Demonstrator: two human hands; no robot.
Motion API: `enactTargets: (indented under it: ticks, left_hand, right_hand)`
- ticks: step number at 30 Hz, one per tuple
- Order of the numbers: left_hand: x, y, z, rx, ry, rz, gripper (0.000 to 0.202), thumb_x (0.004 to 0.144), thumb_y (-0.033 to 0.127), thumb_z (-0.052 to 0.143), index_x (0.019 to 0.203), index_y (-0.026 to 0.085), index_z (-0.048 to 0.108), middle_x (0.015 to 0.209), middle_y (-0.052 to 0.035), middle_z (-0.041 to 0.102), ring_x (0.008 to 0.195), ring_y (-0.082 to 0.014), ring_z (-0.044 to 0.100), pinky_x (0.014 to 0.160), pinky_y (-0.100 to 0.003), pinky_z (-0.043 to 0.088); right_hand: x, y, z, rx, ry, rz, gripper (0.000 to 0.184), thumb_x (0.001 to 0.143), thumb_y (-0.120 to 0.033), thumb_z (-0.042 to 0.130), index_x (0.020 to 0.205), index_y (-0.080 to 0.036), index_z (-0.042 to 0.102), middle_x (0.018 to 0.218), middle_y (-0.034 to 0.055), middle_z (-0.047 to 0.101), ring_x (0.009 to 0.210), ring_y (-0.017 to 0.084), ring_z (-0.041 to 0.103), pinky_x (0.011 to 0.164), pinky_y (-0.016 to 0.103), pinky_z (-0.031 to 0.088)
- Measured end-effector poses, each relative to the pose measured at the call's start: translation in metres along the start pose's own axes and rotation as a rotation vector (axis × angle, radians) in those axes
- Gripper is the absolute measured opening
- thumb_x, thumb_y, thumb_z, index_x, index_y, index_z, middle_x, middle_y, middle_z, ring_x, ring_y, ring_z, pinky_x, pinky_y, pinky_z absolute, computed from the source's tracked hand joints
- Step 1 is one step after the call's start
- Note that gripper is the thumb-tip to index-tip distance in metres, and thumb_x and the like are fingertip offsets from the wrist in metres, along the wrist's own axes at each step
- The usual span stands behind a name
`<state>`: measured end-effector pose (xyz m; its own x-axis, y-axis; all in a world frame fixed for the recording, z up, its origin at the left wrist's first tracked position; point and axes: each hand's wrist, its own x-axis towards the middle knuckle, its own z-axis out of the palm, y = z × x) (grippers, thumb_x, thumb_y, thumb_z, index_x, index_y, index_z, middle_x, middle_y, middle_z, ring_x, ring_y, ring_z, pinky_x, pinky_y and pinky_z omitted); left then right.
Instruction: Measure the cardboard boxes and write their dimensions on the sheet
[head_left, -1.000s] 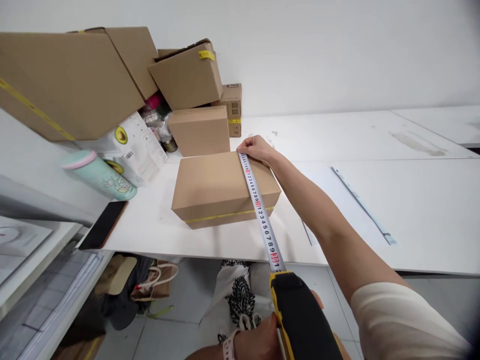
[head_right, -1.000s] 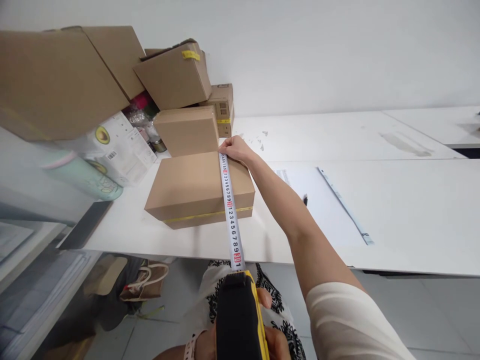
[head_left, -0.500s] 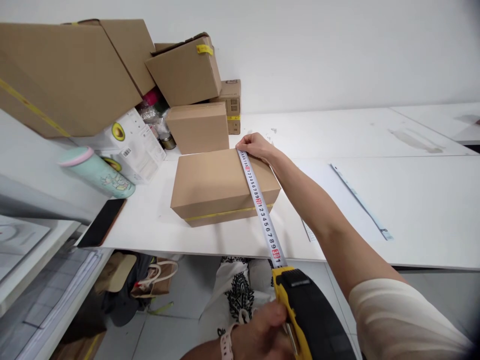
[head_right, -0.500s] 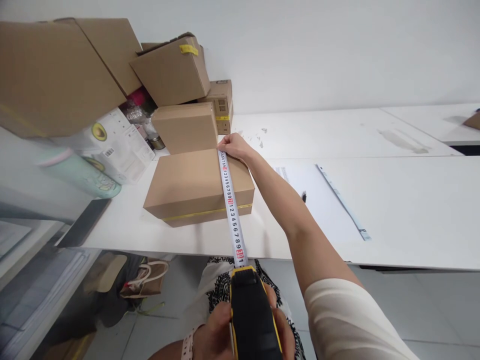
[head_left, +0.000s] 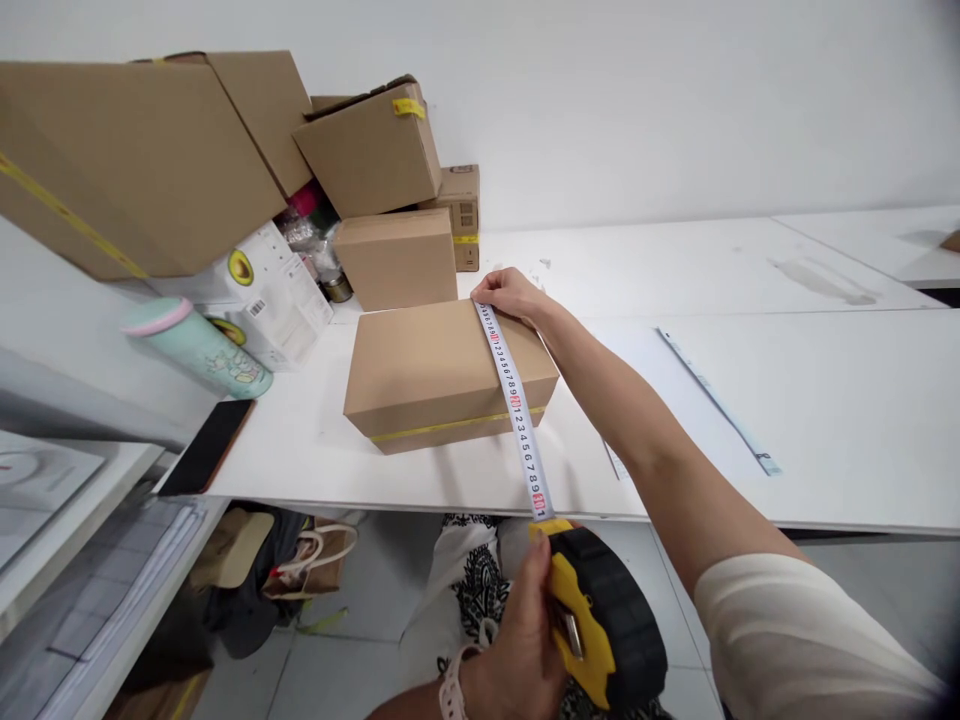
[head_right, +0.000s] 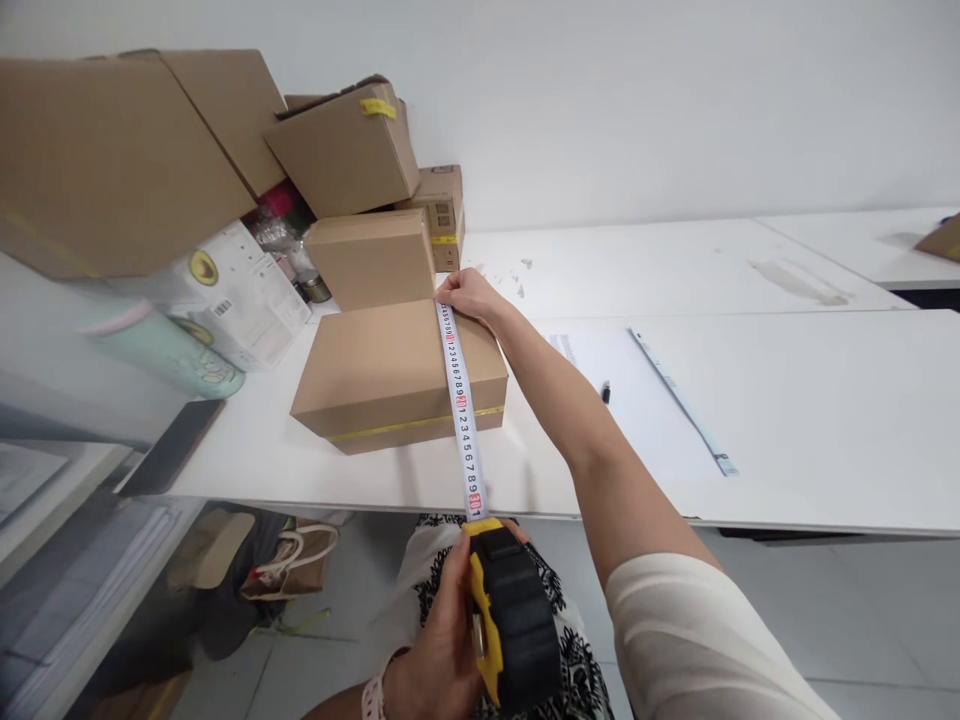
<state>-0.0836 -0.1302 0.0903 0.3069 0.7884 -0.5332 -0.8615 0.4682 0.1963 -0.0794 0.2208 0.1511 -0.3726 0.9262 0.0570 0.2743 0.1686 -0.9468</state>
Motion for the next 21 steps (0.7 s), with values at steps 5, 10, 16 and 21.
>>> enactTargets:
  ticks: [5,10,16,21]
  left_hand:
    - [0.002,-0.003,-0.009,-0.029,-0.211,-0.074,0.061,0.068,0.072,0.084,0.098,0.02,0.075,0.064,0.004,0.057,0.054,-0.0097,0.055,0.051,-0.02,0.044]
    - [-0.006,-0.008,-0.002,-0.005,-0.48,-0.042,0.063,0.083,0.082,0.06,0.111,0.027,0.072,0.065,0.0011,0.059,0.052,-0.0156,0.057,0.051,-0.027,0.049]
    - [-0.007,-0.008,-0.002,0.009,-0.459,-0.028,0.068,0.08,0.086,0.058,0.108,0.025,0.071,0.064,0.0019,0.056,0.051,-0.0144,0.055,0.053,-0.027,0.048]
    - [-0.014,0.017,-0.019,0.179,-0.366,0.243,0.057,0.088,0.076,0.059,0.095,0.021,0.07,0.071,-0.0011,0.064,0.046,-0.0122,0.056,0.046,-0.024,0.046]
  right_hand:
    - [0.001,0.001,0.0,0.012,-0.008,0.005,0.02,0.083,-0.009,0.073,0.066,-0.016,0.064,0.071,0.0031,0.067,0.066,0.014,0.059,0.068,0.029,0.05]
    - [0.003,0.005,-0.001,0.003,0.006,0.005,0.021,0.084,-0.011,0.072,0.066,-0.017,0.064,0.069,0.002,0.064,0.064,0.013,0.057,0.068,0.03,0.048]
    - [0.008,0.01,0.0,0.005,-0.018,-0.012,0.019,0.082,-0.018,0.075,0.067,-0.018,0.064,0.072,0.0036,0.067,0.07,0.017,0.059,0.071,0.033,0.05]
    - [-0.005,0.017,-0.01,0.07,0.156,-0.191,0.025,0.09,-0.044,0.069,0.098,-0.021,0.068,0.103,0.0052,0.074,0.096,0.019,0.065,0.089,0.032,0.051]
